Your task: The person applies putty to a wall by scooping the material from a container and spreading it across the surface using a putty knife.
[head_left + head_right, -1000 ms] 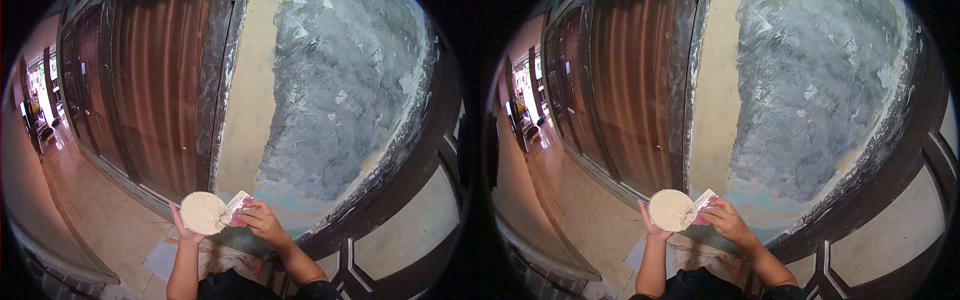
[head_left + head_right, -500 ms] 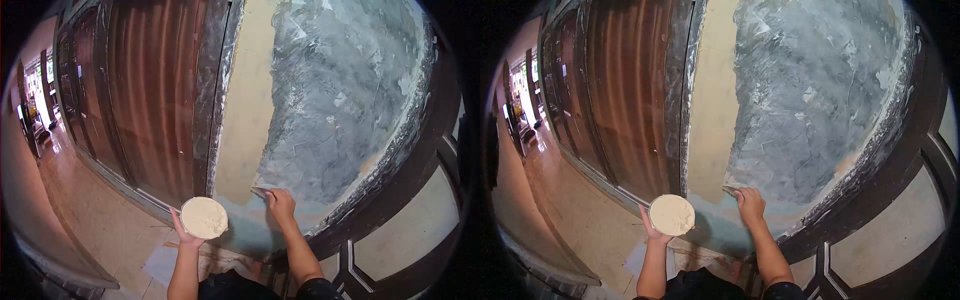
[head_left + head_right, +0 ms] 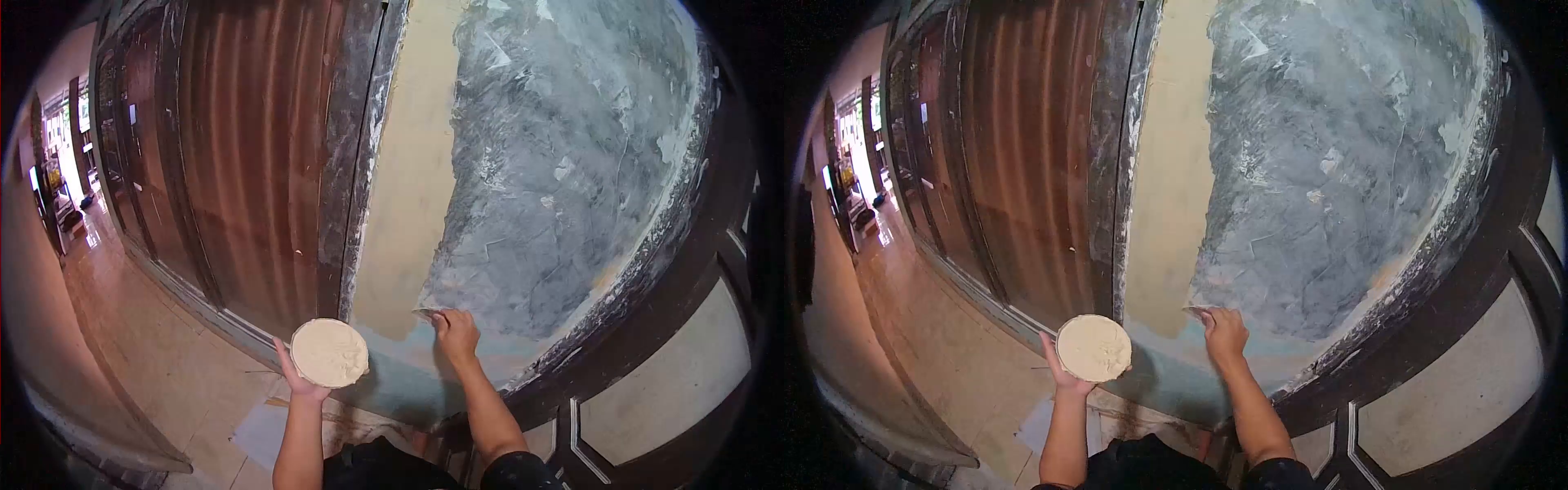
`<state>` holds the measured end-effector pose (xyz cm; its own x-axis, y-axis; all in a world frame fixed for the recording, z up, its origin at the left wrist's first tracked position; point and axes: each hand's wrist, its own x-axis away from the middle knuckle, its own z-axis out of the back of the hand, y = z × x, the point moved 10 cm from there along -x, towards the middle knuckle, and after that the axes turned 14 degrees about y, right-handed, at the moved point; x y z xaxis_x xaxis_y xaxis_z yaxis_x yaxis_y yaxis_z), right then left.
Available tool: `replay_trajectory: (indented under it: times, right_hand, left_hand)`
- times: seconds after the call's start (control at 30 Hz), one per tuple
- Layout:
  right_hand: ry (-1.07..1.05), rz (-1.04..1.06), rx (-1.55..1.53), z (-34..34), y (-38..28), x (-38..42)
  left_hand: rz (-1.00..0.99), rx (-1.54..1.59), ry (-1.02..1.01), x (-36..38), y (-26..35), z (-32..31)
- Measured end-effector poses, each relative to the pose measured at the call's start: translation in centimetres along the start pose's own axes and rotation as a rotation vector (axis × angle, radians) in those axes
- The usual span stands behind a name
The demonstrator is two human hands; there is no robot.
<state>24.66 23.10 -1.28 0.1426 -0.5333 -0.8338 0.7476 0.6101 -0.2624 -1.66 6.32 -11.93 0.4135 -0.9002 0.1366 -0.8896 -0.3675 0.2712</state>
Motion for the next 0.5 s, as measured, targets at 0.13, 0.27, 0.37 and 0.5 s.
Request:
replay_trajectory:
  times: [0.13,0.27,0.37,0.5]
  right_hand:
    - [0.054,-0.068,0.019,1.5,-0.1,-0.9]
    - [0.021,-0.05,-0.081,-0.3,0.1,1.3]
    - [0.015,-0.038,-0.018,0.1,-0.4,-0.2]
    - [0.07,-0.069,-0.063,0.9,-0.3,-0.2]
  left_hand:
    - [0.005,-0.019,-0.018,0.9,0.0,-1.1]
    - [0.011,-0.007,-0.073,1.0,0.2,-1.2]
    - [0.03,-0.012,-0.084,1.3,0.2,-1.4]
    - [-0.023,-0.017,0.004,0.7,0.6,0.3]
